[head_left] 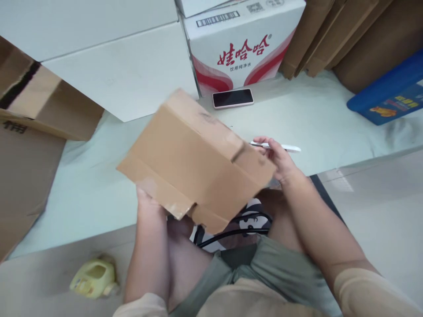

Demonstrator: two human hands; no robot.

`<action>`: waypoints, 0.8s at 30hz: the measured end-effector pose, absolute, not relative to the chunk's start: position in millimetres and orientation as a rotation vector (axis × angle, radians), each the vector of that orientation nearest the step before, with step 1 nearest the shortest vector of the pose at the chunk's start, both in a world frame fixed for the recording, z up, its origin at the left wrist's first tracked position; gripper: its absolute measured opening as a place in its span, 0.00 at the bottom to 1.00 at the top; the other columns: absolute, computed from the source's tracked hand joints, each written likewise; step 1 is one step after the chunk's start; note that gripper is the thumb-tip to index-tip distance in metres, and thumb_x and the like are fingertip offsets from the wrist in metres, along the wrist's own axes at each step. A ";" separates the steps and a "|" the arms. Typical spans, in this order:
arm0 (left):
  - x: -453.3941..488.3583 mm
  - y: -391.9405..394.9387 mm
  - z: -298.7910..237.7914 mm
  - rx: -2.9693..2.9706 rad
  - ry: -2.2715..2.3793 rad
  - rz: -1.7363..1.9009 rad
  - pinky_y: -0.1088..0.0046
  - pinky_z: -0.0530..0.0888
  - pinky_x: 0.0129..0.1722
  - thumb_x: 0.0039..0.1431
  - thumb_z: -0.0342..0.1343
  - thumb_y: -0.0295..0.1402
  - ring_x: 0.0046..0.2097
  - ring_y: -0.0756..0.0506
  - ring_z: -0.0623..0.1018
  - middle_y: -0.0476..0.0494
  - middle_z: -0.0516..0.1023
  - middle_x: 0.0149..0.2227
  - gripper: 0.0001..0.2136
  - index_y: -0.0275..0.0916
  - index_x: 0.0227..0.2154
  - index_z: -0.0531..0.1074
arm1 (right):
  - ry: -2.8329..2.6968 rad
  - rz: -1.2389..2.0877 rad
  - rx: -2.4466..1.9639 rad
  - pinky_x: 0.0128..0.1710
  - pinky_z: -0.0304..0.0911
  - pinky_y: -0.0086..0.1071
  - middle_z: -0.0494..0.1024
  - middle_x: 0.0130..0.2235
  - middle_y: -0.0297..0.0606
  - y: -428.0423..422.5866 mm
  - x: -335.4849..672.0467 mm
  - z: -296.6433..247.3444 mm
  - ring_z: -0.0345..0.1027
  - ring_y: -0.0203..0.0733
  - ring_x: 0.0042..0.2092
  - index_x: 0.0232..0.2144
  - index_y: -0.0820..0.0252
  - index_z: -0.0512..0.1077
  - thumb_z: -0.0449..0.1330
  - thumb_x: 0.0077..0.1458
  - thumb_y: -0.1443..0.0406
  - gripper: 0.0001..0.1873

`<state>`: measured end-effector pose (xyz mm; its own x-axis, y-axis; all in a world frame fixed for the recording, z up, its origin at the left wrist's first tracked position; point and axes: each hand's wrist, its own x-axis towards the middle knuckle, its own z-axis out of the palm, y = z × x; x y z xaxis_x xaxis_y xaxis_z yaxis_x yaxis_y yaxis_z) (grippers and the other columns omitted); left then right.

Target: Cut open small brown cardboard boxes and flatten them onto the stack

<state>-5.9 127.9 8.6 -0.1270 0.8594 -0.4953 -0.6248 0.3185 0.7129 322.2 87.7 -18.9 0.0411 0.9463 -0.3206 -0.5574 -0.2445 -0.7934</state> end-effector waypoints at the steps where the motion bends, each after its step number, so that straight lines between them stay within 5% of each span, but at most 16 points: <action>1: -6.6 132.0 8.8 0.257 1.117 1.351 0.66 0.79 0.35 0.72 0.46 0.50 0.32 0.44 0.80 0.44 0.82 0.31 0.22 0.38 0.47 0.78 | -0.523 1.559 -0.994 0.33 0.73 0.32 0.82 0.30 0.30 88.0 322.5 -19.8 0.77 0.38 0.30 0.36 0.53 0.74 0.76 0.35 0.41 0.33; 6: 3.6 145.7 14.8 0.206 1.033 1.547 0.69 0.79 0.36 0.75 0.38 0.42 0.27 0.46 0.79 0.46 0.82 0.24 0.24 0.37 0.44 0.79 | -0.603 1.591 -1.022 0.27 0.69 0.31 0.79 0.28 0.31 87.5 307.9 -33.1 0.73 0.37 0.27 0.37 0.54 0.73 0.78 0.31 0.42 0.36; 12: 3.1 145.5 17.4 0.127 0.933 1.515 0.68 0.80 0.42 0.74 0.39 0.41 0.32 0.45 0.82 0.45 0.82 0.26 0.22 0.38 0.36 0.78 | -0.539 1.406 -1.172 0.13 0.47 0.23 0.70 0.19 0.26 88.9 282.5 -41.6 0.52 0.26 0.16 0.29 0.58 0.71 0.80 0.27 0.46 0.33; 18: -12.0 144.2 12.7 0.232 0.780 1.443 0.64 0.80 0.39 0.56 0.53 0.35 0.35 0.42 0.81 0.43 0.81 0.28 0.08 0.40 0.32 0.75 | -0.564 1.176 -1.252 0.09 0.41 0.21 0.58 0.14 0.22 50.6 310.2 -5.4 0.40 0.22 0.13 0.24 0.57 0.66 0.76 0.36 0.46 0.29; 21: -16.0 143.1 11.4 0.254 0.732 1.381 0.64 0.81 0.36 0.51 0.54 0.37 0.37 0.42 0.82 0.43 0.81 0.34 0.10 0.41 0.34 0.76 | -0.508 0.729 -1.332 0.09 0.39 0.19 0.60 0.17 0.21 16.7 357.6 32.3 0.44 0.23 0.14 0.25 0.56 0.64 0.76 0.33 0.51 0.27; 24: -15.0 142.9 11.7 0.257 0.722 1.366 0.65 0.81 0.35 0.49 0.56 0.37 0.35 0.44 0.81 0.43 0.80 0.34 0.10 0.40 0.33 0.76 | -0.548 0.012 -1.520 0.11 0.50 0.24 0.68 0.23 0.28 -6.6 412.2 70.2 0.56 0.30 0.18 0.27 0.53 0.67 0.71 0.35 0.56 0.19</action>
